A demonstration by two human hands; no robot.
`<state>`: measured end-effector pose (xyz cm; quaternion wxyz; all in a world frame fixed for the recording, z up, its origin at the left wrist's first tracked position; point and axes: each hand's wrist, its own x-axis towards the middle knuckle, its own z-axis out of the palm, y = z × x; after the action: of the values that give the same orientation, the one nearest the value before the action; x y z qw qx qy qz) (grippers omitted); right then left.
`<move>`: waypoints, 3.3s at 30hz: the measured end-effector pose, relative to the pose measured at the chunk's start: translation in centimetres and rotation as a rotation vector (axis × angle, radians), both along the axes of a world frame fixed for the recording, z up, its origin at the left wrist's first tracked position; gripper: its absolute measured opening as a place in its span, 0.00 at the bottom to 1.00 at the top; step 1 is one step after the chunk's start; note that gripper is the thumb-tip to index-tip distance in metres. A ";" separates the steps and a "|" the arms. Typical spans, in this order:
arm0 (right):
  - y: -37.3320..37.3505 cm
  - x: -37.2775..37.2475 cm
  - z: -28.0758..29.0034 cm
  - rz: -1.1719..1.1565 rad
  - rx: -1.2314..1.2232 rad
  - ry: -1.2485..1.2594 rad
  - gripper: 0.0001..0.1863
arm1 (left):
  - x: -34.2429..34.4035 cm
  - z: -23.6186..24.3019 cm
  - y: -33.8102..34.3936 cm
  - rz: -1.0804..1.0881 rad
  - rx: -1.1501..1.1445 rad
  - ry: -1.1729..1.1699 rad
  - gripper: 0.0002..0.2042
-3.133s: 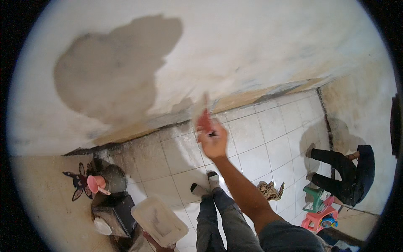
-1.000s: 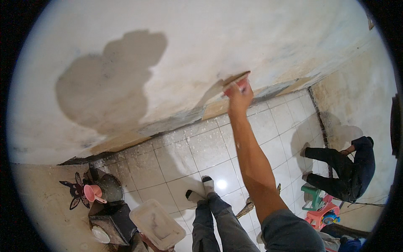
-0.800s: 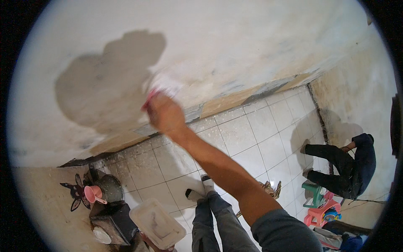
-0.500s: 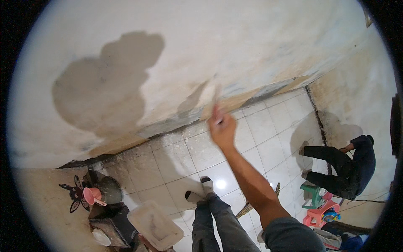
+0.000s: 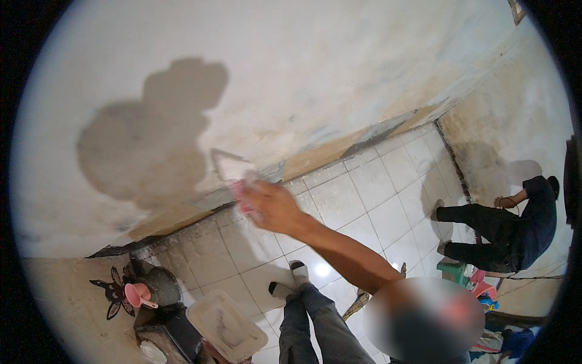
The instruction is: The person applies white plaster to a wall using a putty knife, repeatedly scraping plaster from a container and smoothing it across the wall surface.
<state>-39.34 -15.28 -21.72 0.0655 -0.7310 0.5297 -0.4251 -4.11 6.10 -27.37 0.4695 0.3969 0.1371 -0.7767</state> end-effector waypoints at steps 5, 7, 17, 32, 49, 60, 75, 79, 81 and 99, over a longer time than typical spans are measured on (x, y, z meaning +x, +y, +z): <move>1.2 -11.1 -0.7 -0.738 -0.134 -0.077 0.09 | -0.2 -0.1 -0.1 -0.014 0.020 0.006 0.44; -0.8 -14.2 1.9 -0.933 -0.249 -0.148 0.09 | -0.3 0.0 -0.1 -0.015 0.021 0.006 0.43; 2.0 -14.0 -2.0 -0.392 -0.018 -0.108 0.10 | -0.2 0.6 -0.1 -0.033 0.007 0.008 0.43; -3.5 -7.9 5.3 -0.248 -0.272 -0.099 0.05 | -1.0 0.2 0.3 -0.071 0.017 0.010 0.41; -2.1 -8.7 5.6 -0.384 -0.190 -0.174 0.08 | -0.4 0.4 1.6 -0.028 0.023 0.009 0.40; -6.3 -9.4 2.4 -0.774 -0.107 -0.769 0.05 | 0.3 0.5 2.1 0.001 0.021 -0.001 0.39; 0.1 -9.1 -2.8 -0.707 -0.137 -0.035 0.06 | 0.4 0.5 1.6 0.011 0.029 0.022 0.38; -4.6 -9.2 -2.6 -0.681 -0.353 -0.105 0.05 | 0.5 0.4 1.8 0.013 0.034 0.022 0.37; -6.8 -8.4 -3.4 -0.337 -0.165 0.070 0.08 | -0.1 0.1 2.0 0.010 0.044 0.024 0.37; -9.4 -7.1 3.6 -0.699 -0.324 -0.539 0.03 | 0.5 0.4 2.9 0.046 0.028 0.002 0.36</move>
<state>-46.46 -24.71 -18.15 -0.0614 -0.3729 0.6352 -0.6736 -3.59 8.96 -27.01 0.4814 0.3995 0.1577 -0.7640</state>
